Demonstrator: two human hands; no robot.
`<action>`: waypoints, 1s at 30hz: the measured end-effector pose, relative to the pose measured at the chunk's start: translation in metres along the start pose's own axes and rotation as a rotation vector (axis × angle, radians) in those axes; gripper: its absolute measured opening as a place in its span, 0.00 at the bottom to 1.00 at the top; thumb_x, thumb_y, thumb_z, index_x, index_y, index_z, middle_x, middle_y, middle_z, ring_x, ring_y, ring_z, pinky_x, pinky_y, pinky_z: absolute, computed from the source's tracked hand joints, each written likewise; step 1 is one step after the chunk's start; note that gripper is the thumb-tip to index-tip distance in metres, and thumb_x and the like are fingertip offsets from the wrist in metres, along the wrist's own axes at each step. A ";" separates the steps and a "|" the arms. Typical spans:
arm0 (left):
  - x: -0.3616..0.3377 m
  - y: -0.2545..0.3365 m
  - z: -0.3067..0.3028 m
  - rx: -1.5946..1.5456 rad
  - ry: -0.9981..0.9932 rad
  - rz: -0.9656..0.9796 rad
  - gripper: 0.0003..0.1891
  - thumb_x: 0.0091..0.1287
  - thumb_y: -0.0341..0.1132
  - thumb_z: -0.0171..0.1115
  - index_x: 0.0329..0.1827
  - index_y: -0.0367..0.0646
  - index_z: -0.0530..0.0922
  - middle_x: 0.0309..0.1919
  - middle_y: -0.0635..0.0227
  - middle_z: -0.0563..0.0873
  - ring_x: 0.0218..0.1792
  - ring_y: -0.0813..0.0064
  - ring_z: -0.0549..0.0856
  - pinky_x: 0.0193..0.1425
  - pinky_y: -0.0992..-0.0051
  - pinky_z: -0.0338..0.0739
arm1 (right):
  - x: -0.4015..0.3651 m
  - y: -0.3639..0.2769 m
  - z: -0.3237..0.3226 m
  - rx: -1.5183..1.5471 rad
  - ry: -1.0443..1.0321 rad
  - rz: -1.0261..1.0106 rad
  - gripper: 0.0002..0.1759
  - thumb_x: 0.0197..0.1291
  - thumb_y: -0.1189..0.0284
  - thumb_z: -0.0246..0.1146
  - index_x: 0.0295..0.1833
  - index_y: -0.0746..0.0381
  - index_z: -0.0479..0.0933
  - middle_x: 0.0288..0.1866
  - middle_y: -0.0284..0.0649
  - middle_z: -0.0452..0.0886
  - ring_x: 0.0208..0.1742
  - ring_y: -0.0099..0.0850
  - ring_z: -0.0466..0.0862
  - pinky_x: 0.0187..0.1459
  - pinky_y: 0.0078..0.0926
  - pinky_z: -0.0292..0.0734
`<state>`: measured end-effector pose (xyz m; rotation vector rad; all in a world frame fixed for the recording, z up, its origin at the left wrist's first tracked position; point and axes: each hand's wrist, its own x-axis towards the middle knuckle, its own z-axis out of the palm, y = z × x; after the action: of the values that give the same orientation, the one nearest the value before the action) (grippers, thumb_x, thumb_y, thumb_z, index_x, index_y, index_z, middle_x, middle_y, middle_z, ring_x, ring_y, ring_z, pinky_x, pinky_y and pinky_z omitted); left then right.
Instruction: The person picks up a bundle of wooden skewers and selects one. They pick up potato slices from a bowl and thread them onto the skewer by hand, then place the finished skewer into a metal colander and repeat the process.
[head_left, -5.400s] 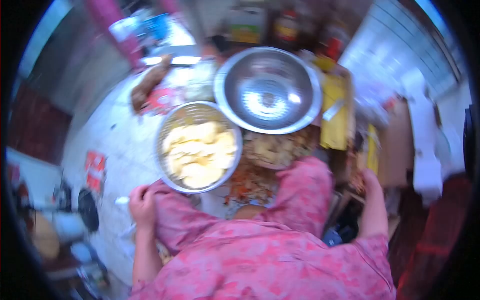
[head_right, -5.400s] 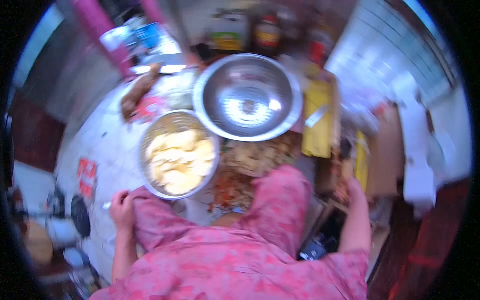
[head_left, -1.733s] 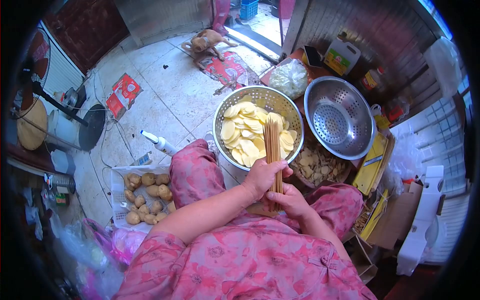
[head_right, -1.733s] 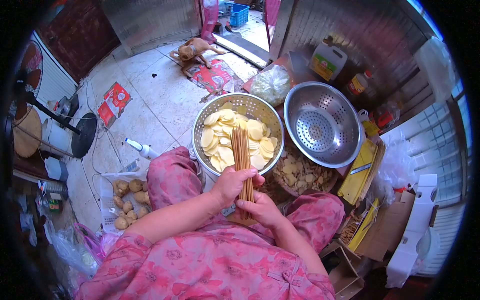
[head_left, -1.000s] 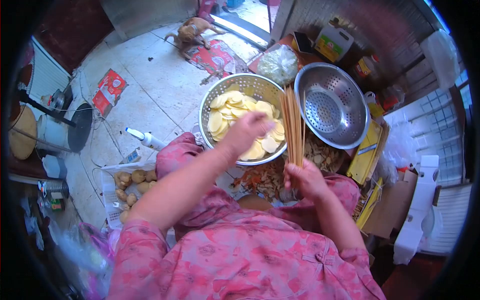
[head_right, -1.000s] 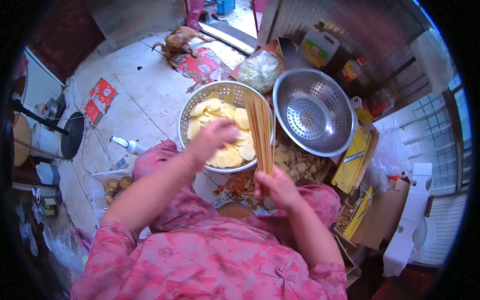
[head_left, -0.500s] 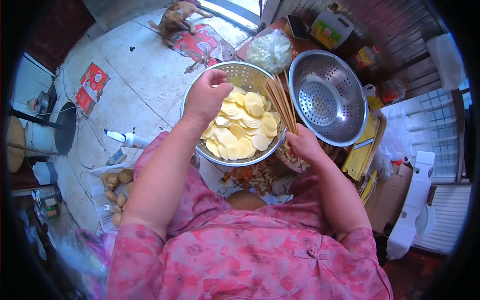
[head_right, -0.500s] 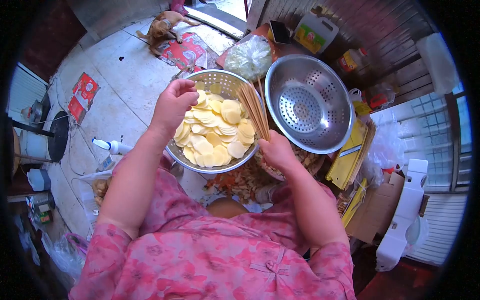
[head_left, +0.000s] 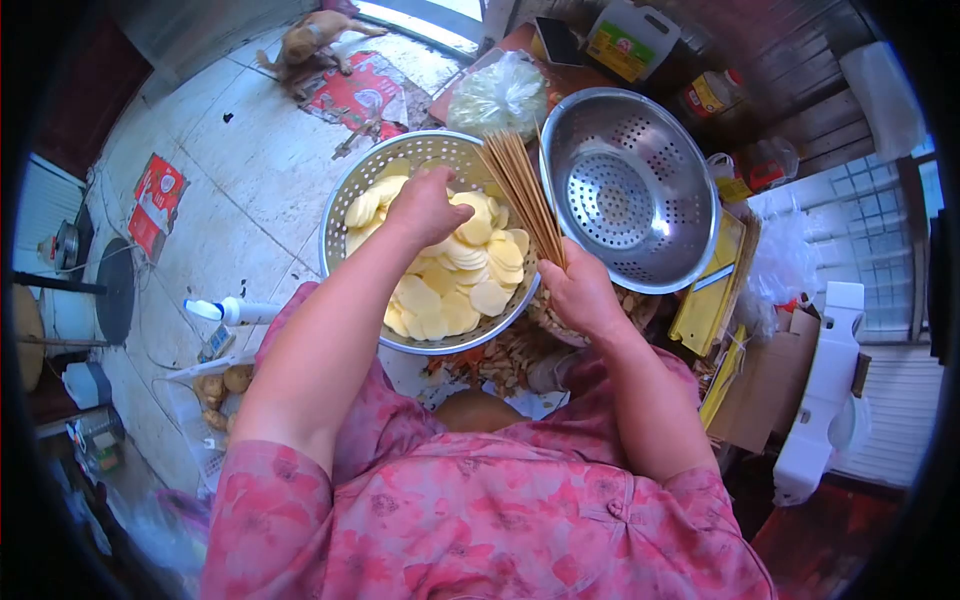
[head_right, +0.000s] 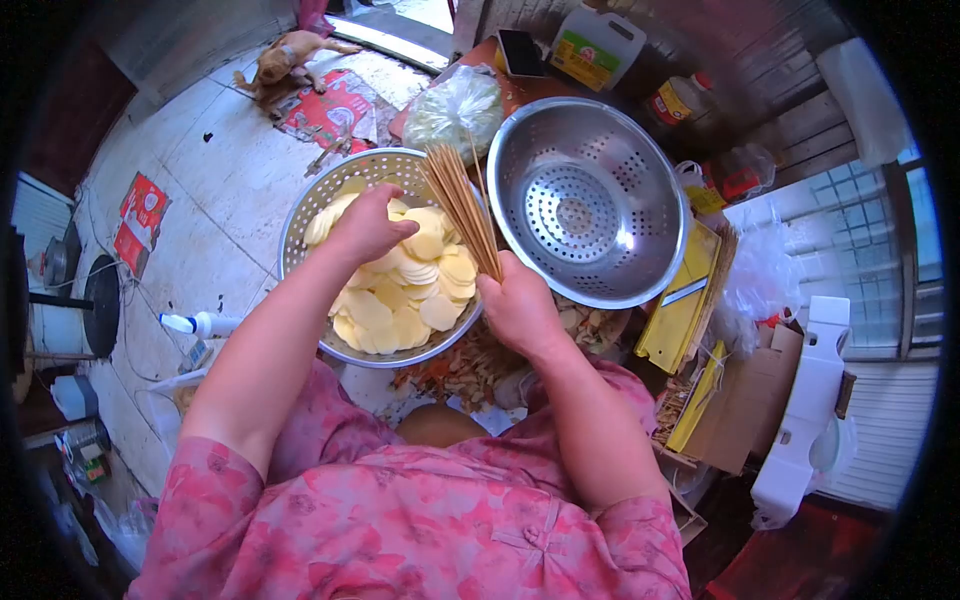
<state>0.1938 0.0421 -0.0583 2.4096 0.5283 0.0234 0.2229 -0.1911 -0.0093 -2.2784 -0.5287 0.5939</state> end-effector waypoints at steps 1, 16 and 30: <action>0.006 0.000 0.008 0.059 -0.021 -0.001 0.30 0.51 0.43 0.68 0.56 0.39 0.73 0.48 0.53 0.81 0.51 0.55 0.80 0.58 0.64 0.72 | -0.001 0.003 -0.001 0.056 0.003 -0.013 0.13 0.59 0.70 0.56 0.44 0.67 0.72 0.38 0.59 0.78 0.43 0.55 0.78 0.45 0.42 0.72; 0.052 0.035 0.075 0.474 -0.268 -0.115 0.24 0.56 0.39 0.58 0.56 0.41 0.74 0.57 0.60 0.74 0.60 0.61 0.71 0.59 0.55 0.64 | -0.029 -0.003 -0.035 0.261 -0.104 0.032 0.11 0.60 0.72 0.56 0.47 0.65 0.71 0.27 0.49 0.75 0.29 0.44 0.77 0.34 0.37 0.71; 0.041 0.035 0.078 0.405 -0.188 -0.089 0.19 0.55 0.38 0.61 0.50 0.43 0.76 0.46 0.60 0.82 0.48 0.61 0.82 0.51 0.62 0.76 | -0.045 -0.011 -0.039 0.342 -0.137 0.074 0.11 0.61 0.72 0.57 0.48 0.64 0.71 0.26 0.45 0.75 0.27 0.39 0.77 0.32 0.35 0.71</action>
<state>0.2564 -0.0145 -0.1024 2.7374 0.5964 -0.3787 0.2061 -0.2282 0.0354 -1.9494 -0.3762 0.8158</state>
